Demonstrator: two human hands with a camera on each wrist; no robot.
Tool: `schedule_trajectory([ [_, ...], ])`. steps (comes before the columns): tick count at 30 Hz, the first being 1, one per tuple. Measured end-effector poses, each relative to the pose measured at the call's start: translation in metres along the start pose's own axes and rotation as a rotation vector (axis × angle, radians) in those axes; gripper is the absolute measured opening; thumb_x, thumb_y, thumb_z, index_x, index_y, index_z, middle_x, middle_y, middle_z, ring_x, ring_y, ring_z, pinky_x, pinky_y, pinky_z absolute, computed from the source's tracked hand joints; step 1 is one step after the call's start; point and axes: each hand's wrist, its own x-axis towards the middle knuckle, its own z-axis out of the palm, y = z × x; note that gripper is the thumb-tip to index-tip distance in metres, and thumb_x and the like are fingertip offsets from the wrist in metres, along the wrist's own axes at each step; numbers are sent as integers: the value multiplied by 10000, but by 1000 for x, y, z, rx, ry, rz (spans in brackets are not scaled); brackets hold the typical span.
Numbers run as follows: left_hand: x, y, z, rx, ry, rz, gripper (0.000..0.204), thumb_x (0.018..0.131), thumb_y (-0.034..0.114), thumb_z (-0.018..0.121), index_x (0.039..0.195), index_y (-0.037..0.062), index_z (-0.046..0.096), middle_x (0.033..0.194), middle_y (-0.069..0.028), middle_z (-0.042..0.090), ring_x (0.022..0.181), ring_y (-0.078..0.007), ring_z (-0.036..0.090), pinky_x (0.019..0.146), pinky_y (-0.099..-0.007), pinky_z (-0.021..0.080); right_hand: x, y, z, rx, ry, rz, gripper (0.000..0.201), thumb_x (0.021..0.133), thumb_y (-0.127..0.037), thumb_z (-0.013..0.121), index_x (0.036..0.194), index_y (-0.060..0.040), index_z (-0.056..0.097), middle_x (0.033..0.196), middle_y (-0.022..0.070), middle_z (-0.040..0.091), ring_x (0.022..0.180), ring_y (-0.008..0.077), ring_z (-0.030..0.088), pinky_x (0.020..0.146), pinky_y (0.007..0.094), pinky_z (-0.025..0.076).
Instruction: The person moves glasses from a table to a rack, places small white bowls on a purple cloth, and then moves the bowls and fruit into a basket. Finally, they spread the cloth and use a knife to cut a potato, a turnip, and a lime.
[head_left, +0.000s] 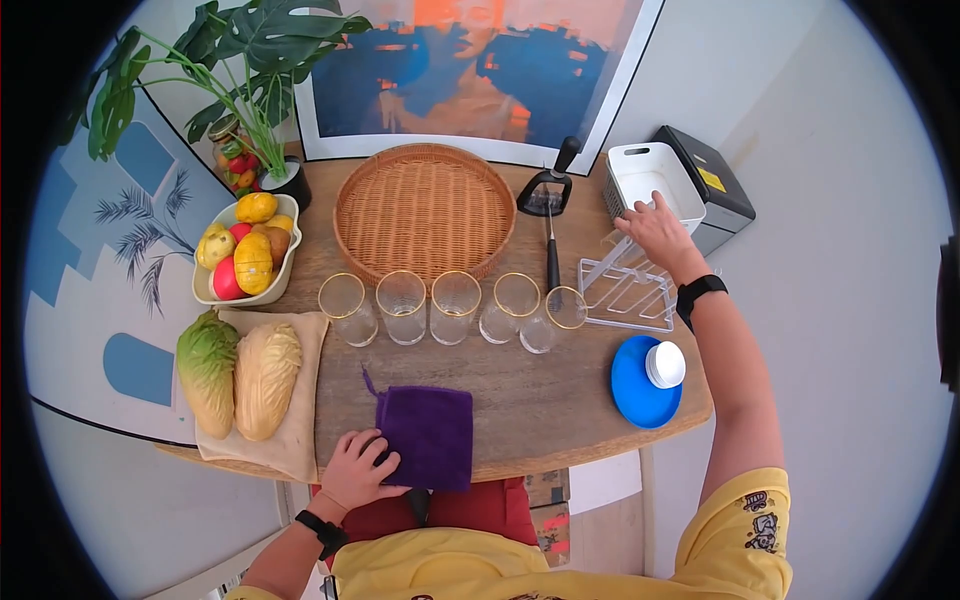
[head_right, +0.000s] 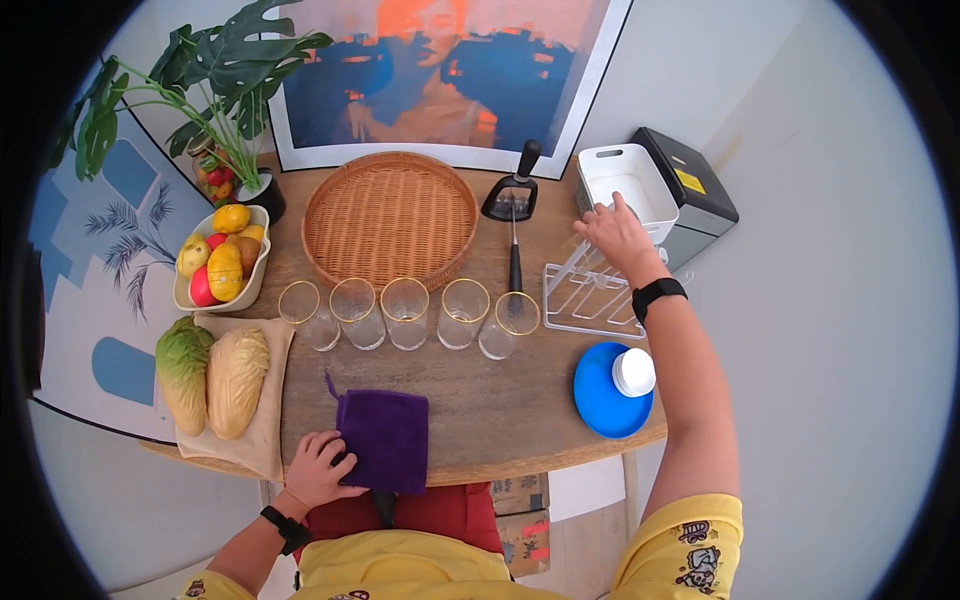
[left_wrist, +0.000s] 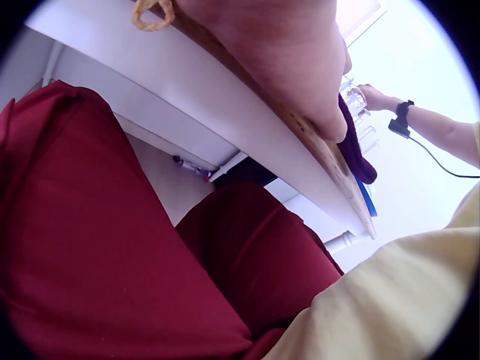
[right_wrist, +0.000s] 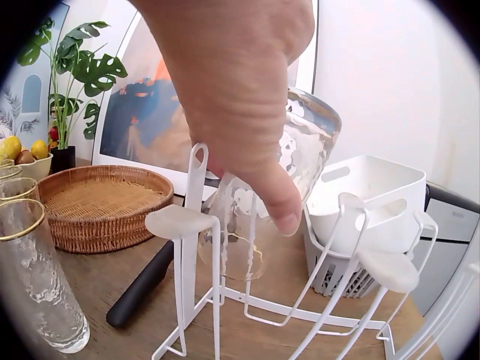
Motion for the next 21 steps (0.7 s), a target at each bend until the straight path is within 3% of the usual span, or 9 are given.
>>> schedule_trajectory([
  [5, 0, 0, 0, 2, 10, 7, 547, 682, 527, 826, 1041, 160, 636, 1093, -95, 570, 1148, -333, 558, 960, -525, 446, 4, 1, -4, 88, -73, 5, 332, 839, -109, 709, 1137, -238, 643, 1015, -54, 656, 1111, 170, 618, 1059, 481, 408],
  [11, 1, 1, -1, -2, 6, 4, 545, 683, 527, 824, 1038, 158, 636, 1095, -99, 570, 1149, -334, 558, 959, -528, 450, 8, -2, 0, 183, -175, 91, 330, 823, -131, 747, 1131, -215, 660, 1050, -37, 671, 1121, 178, 620, 966, 470, 466],
  [16, 1, 1, -2, 0, 1, 9, 549, 688, 536, 820, 1039, 155, 637, 1092, -99, 570, 1155, -332, 556, 963, -527, 450, 13, -1, 2, 240, -201, 52, 530, 673, -297, 899, 1146, -197, 680, 1080, -19, 666, 1121, 193, 621, 909, 426, 492],
  [21, 0, 1, -1, 6, 1, 8, 551, 695, 543, 815, 1042, 153, 639, 1094, -99, 569, 1158, -326, 557, 968, -524, 450, 13, -2, 0, 373, -149, 48, 591, 599, -248, 933, 1133, -157, 697, 1128, 38, 637, 1135, 236, 609, 927, 387, 516],
])
